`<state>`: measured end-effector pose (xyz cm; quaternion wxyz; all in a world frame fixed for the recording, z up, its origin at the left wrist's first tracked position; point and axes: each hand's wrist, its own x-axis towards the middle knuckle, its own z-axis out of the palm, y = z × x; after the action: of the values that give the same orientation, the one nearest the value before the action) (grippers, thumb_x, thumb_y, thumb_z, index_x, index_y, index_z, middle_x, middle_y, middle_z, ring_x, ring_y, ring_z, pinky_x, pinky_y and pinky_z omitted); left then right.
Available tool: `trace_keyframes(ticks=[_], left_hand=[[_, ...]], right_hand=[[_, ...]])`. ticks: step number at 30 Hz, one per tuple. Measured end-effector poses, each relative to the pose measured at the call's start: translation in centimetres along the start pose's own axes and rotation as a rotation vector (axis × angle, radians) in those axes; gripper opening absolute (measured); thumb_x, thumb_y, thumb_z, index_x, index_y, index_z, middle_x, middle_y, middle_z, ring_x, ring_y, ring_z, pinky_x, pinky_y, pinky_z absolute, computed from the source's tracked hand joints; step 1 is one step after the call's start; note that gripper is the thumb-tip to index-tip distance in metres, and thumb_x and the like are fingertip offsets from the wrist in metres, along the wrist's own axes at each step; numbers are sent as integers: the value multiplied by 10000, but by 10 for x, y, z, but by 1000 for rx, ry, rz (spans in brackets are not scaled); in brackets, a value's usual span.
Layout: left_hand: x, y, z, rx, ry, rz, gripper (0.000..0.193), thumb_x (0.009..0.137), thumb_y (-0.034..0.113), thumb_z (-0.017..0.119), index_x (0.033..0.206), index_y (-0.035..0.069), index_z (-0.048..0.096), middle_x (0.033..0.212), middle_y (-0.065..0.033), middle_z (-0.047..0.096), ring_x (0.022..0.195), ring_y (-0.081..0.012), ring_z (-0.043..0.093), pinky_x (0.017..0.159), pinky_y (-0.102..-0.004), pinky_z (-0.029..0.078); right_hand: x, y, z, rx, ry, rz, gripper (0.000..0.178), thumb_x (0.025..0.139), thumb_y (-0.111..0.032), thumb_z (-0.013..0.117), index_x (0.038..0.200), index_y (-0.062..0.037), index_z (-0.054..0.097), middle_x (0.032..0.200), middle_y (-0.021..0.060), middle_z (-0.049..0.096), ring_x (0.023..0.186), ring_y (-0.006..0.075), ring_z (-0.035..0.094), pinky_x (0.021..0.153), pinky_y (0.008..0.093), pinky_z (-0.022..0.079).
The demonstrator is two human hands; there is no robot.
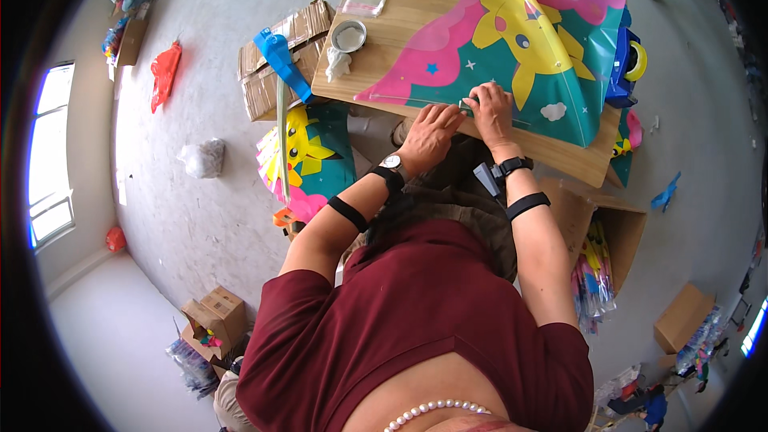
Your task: The person assembles a Pikachu-themed kite by attaching a thin rod to the kite's surface using a tape dispenser. They smooth the kite material, fold the edges, and secure the rod with tape. The person then attaches a string to the kite's frame.
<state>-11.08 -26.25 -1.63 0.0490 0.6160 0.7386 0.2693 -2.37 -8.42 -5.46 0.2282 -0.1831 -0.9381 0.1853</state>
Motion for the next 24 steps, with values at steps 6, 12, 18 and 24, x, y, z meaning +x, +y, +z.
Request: trace_keyframes(ticks=[6, 12, 18, 24], left_hand=[[1, -2, 0, -1, -15, 7, 627, 731, 3, 644, 1353, 45, 578, 1314, -110, 541, 1263, -305, 498, 1077, -442, 388], [3, -1, -1, 11, 5, 27, 596, 745, -10, 631, 1337, 44, 591, 1283, -115, 559, 1241, -311, 516, 1068, -446, 390], [6, -4, 2, -17, -18, 25, 547, 766, -9, 616, 1310, 44, 602, 1255, -124, 564, 1223, -320, 525, 1047, -459, 398], [11, 2, -2, 28, -43, 21, 550, 774, 22, 633, 1321, 76, 607, 1230, -120, 560, 1190, -327, 530, 1028, -458, 405]], right_hand=[[7, 7, -6, -18, 46, 200, 591, 778, -346, 842, 1241, -180, 515, 1131, 65, 559, 1111, 289, 553, 893, 471, 409], [8, 7, -15, -40, -66, 187, 637, 758, -386, 859, 1254, -187, 513, 1222, 70, 518, 1182, 288, 520, 927, 505, 402], [12, 12, -18, -12, -161, 211, 675, 727, -399, 878, 1254, -190, 511, 1235, 67, 513, 1205, 294, 511, 921, 512, 406], [12, 11, -23, -13, -199, 224, 698, 711, -405, 887, 1250, -187, 499, 1228, 68, 513, 1199, 305, 511, 905, 513, 410]])
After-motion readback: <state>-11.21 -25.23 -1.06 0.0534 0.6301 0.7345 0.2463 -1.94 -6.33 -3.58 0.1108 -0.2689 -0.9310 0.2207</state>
